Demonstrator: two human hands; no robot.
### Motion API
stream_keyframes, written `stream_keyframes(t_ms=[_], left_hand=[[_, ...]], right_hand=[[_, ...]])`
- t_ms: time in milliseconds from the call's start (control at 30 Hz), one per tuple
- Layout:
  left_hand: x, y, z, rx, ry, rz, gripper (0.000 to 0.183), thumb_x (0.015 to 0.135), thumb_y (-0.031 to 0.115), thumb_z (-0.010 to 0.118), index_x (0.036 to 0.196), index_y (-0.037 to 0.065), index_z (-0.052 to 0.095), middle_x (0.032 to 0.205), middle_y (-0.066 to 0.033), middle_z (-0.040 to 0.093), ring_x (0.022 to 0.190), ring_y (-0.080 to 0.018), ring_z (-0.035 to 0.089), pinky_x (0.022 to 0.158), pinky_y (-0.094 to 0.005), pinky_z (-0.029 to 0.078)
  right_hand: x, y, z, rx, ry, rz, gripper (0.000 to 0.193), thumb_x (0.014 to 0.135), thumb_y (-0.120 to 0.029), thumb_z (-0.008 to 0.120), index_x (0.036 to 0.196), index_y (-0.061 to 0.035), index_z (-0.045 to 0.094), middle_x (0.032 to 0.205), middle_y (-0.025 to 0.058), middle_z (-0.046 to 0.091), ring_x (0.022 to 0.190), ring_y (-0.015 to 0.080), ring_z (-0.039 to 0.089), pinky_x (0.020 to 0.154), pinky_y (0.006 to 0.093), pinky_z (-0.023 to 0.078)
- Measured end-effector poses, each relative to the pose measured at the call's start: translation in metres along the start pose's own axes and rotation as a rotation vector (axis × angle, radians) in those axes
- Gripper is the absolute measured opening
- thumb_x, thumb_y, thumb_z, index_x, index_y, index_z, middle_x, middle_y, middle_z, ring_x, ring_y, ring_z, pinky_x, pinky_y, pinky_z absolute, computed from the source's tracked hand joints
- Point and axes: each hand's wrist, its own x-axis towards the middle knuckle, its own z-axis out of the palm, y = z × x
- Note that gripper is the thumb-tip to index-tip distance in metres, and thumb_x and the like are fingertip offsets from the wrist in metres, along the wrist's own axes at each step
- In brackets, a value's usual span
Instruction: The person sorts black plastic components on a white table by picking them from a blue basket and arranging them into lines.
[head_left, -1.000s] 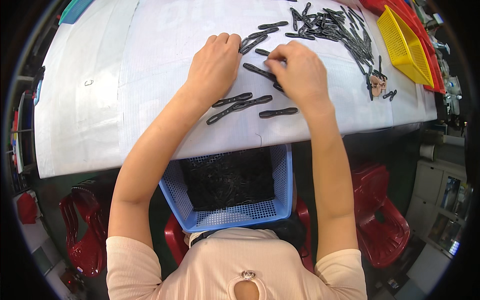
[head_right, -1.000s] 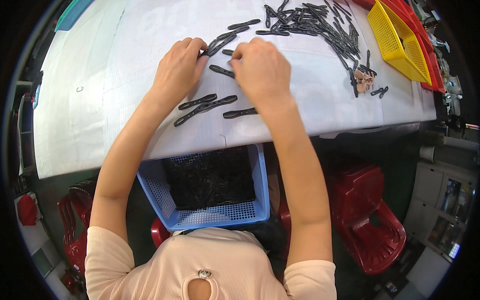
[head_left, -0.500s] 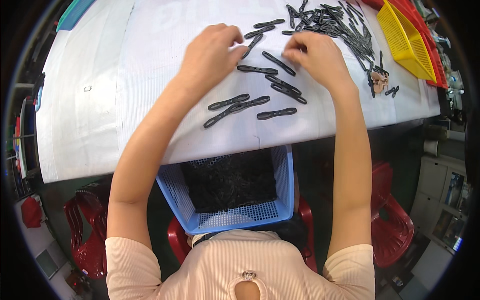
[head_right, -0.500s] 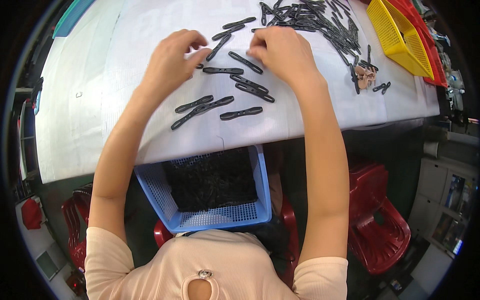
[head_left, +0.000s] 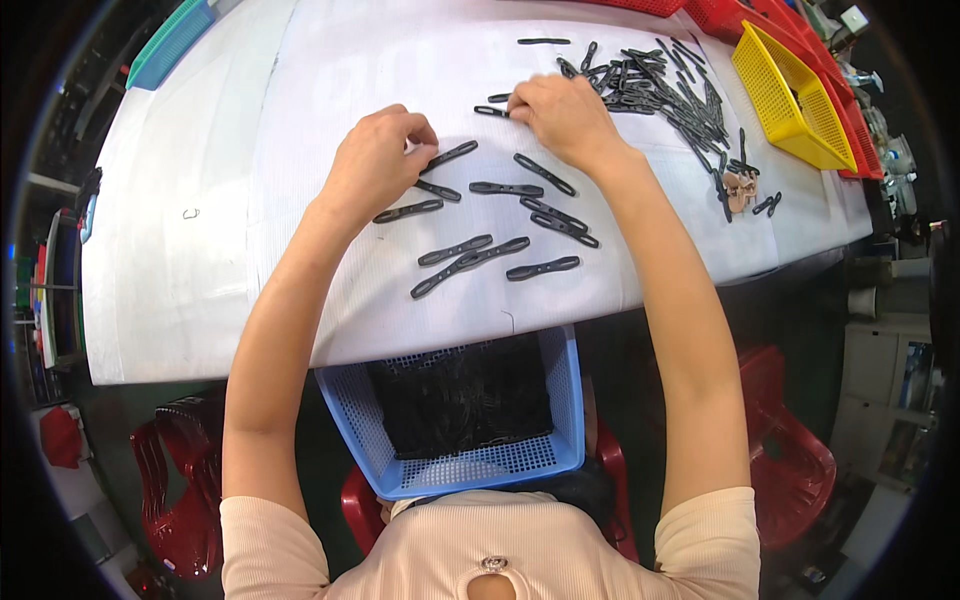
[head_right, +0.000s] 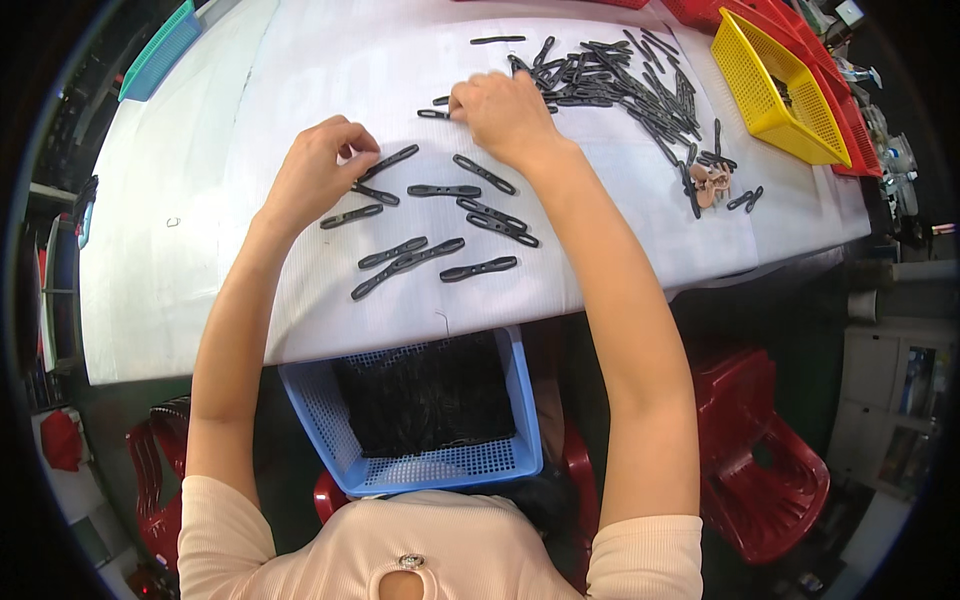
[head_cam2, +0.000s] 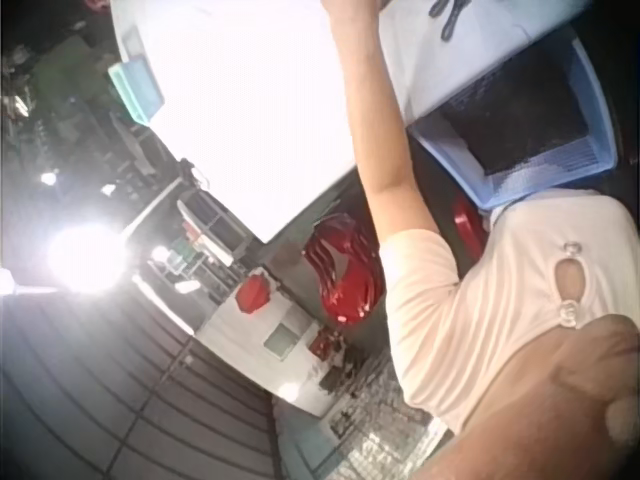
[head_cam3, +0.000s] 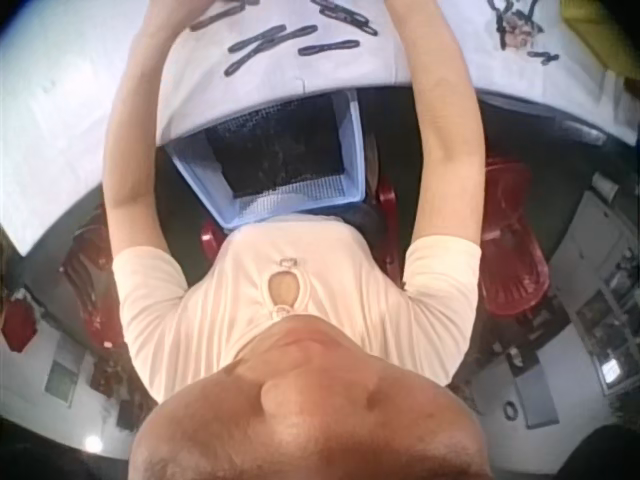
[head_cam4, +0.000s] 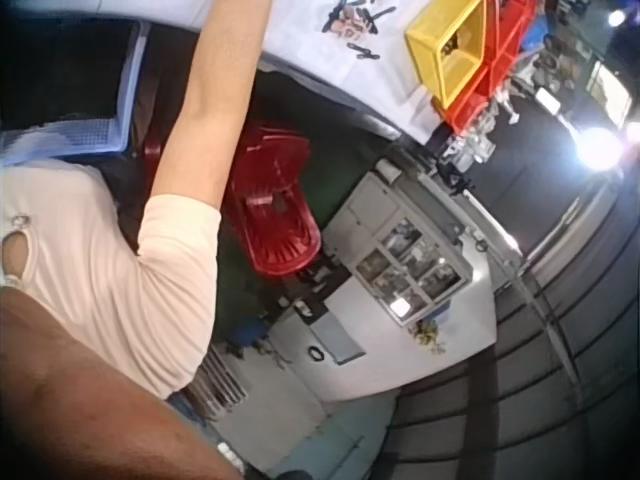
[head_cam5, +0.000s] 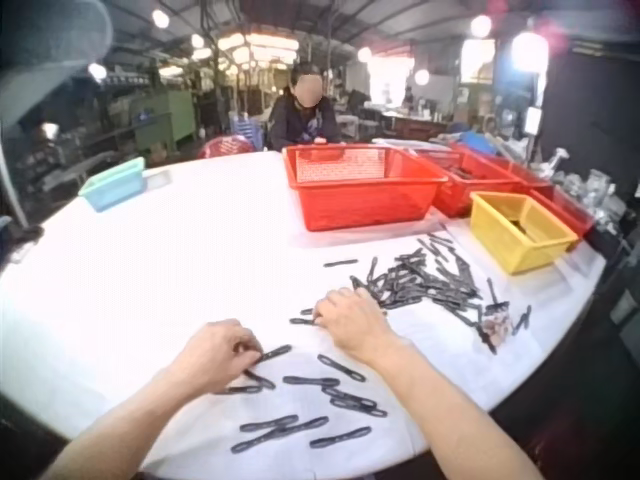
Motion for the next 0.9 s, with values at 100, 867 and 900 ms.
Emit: stream_keyframes(t_ms=[100,867,900], left_hand=[[0.020,-0.011,0.009,0.008,0.193,0.142,0.012,0.080,0.010,0.063,0.089,0.002,0.067,0.085,-0.0106,0.063,0.077,-0.0238,0.059,0.072,-0.0337,0.047],[0.057,-0.010,0.012,-0.004,-0.027,0.198,0.013,0.082,0.010,0.059,0.090,0.002,0.065,0.091,-0.0113,0.065,0.078,-0.0229,0.060,0.075,-0.0338,0.047],[0.070,-0.004,0.019,0.014,-0.059,0.192,0.016,0.083,0.009,0.058,0.097,0.004,0.064,0.102,-0.0126,0.063,0.090,-0.0260,0.060,0.083,-0.0355,0.047]], right_hand=[[-0.005,-0.021,-0.032,0.326,-0.236,0.259,0.013,0.078,-0.022,0.066,0.083,-0.0112,0.069,0.076,0.0040,0.067,0.074,0.0235,0.063,0.072,0.0345,0.046],[-0.045,0.004,-0.053,0.290,-0.179,0.545,0.016,0.078,-0.024,0.068,0.085,-0.0098,0.068,0.085,0.0087,0.067,0.081,0.0286,0.064,0.072,0.0399,0.049],[-0.047,0.008,-0.053,0.199,-0.132,0.542,0.018,0.080,-0.023,0.066,0.090,-0.0082,0.067,0.090,0.0109,0.065,0.085,0.0302,0.064,0.073,0.0414,0.050]])
